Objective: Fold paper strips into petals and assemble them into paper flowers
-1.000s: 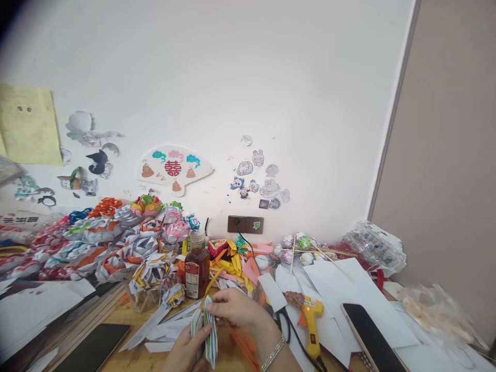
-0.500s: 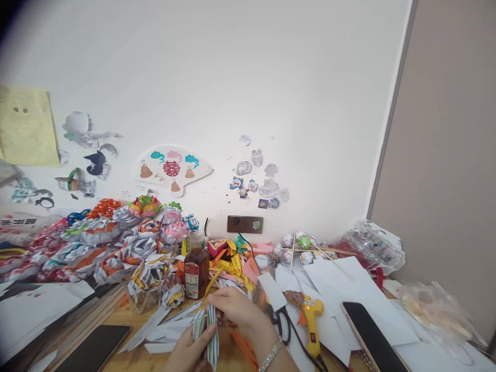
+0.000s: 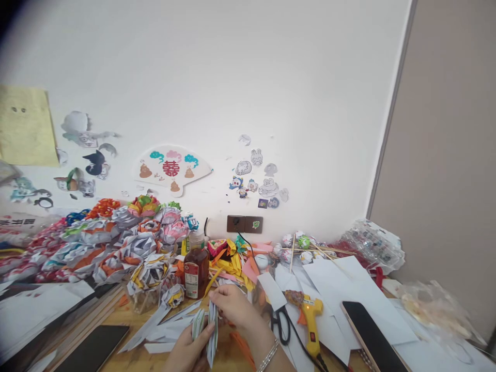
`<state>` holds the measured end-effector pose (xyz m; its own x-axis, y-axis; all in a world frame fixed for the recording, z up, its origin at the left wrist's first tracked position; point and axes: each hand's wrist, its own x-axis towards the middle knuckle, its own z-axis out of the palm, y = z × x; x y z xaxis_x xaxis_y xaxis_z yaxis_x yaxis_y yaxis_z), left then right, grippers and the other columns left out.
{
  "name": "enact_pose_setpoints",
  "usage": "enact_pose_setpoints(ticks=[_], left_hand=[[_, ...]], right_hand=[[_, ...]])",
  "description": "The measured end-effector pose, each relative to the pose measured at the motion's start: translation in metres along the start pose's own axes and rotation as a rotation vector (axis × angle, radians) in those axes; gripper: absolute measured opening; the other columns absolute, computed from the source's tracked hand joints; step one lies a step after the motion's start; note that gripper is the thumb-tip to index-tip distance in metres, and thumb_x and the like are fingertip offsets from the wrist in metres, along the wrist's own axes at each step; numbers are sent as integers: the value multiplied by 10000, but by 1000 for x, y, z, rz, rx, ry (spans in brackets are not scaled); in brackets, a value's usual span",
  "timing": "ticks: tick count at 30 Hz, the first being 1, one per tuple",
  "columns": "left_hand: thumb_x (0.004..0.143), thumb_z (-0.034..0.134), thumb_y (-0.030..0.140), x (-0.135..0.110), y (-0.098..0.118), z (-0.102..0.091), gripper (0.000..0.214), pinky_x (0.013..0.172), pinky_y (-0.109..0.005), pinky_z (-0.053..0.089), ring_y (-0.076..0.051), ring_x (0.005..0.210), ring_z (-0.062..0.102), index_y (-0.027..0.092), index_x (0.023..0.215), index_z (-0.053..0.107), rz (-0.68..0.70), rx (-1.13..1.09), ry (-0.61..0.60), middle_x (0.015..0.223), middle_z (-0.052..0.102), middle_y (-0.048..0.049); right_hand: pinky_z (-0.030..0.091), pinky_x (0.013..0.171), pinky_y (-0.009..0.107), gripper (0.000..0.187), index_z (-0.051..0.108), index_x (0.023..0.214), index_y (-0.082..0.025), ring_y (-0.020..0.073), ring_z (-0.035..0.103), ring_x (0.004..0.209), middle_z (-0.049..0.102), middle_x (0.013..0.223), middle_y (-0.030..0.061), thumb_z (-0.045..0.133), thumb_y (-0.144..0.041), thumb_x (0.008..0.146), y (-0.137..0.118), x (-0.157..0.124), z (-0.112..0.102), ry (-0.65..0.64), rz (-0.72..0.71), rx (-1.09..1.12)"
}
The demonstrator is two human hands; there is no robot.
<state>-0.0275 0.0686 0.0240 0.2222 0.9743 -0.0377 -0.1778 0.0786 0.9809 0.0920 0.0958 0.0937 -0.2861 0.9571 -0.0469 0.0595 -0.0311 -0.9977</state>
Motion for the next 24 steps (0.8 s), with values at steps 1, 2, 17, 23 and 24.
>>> enact_pose_setpoints(ticks=[1,2,17,23,24], left_hand=[[456,675,806,0,0,0,656,287,-194,161,-36,253,231,209,673,510,6,6,5,350,363,136],[462,684,795,-1,0,0,645,290,-195,152,-36,258,226,209,668,511,9,10,7,349,354,138],[488,673,802,-2,2,-1,648,273,-171,188,-26,232,265,200,669,519,-17,11,-160,371,462,99],[510,647,816,-4,1,1,682,275,-164,174,-8,252,219,180,744,568,0,-1,-141,425,470,105],[510,641,821,-3,1,1,684,274,-164,170,-10,251,220,180,738,568,0,2,-136,413,463,106]], right_hand=[[162,364,207,430,467,632,-213,56,222,333,301,394,-128,666,-576,744,1,1,0,14,-9,2],[160,363,208,441,454,631,-216,55,217,333,288,391,-132,665,-588,740,1,2,0,25,-19,5],[172,371,203,461,415,647,-222,52,276,341,332,413,-126,691,-586,708,-2,1,-13,126,-37,58],[153,366,195,507,401,678,-219,46,297,357,372,458,-120,680,-643,676,-1,2,-19,136,-6,126],[156,365,194,501,412,687,-217,46,302,359,380,464,-118,679,-641,679,-1,2,-18,128,2,130]])
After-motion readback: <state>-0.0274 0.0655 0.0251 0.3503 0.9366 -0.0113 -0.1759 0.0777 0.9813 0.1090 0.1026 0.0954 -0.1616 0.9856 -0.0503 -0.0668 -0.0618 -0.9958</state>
